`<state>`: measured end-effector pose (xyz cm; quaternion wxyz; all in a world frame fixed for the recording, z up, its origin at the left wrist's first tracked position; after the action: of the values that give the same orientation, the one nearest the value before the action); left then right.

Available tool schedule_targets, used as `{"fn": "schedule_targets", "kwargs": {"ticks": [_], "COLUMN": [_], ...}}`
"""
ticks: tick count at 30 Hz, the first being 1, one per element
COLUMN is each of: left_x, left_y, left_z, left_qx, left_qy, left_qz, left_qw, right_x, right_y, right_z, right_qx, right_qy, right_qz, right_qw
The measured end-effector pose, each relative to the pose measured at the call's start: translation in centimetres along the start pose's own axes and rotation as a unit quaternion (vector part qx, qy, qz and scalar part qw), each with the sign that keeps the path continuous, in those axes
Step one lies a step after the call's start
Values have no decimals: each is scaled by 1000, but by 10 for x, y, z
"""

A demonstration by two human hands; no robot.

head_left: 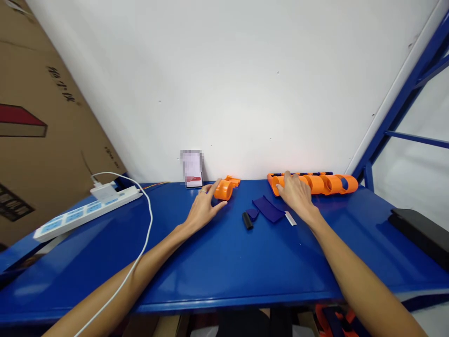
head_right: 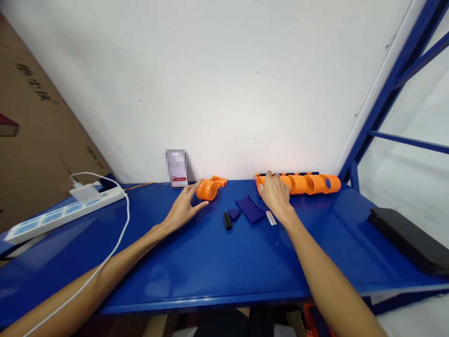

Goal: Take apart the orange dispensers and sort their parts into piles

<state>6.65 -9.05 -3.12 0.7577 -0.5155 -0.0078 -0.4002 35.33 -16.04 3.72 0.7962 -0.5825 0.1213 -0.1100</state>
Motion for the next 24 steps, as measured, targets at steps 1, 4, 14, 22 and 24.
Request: {"fn": "schedule_targets", "kwargs": {"ticks": [1, 4, 14, 22, 24], "left_x": [-2, -4, -24, -19, -20], "left_y": [2, 3, -10, -13, -14], "left_z": [2, 5, 7, 3, 4], "left_qx": [-20, -22, 24, 50, 72], "left_qy": [-11, -26, -8, -41, -49], "left_qz": [20, 67, 37, 8, -8], "left_qw": [1000, 997, 999, 998, 996], "right_x": [0, 1, 1, -2, -2], "right_y": [1, 3, 6, 2, 3], "right_z": [1, 4, 10, 9, 10], "right_qx": [-3, -5, 34, 94, 105], "right_qy": [-1, 2, -25, -47, -48], "right_qz": [4, 26, 118, 140, 142], "right_qw": [1000, 1000, 992, 985, 983]}}
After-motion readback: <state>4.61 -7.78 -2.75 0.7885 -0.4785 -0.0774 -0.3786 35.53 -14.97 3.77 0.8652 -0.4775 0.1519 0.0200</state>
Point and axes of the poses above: each hand's wrist, its own z-axis towards the middle knuckle, its own y-axis out of the palm, x = y × z, the point moved 1 cm from there along z, towards the middle knuckle, and after that the axes turned 3 degrees about -x, right-handed, at the moved point
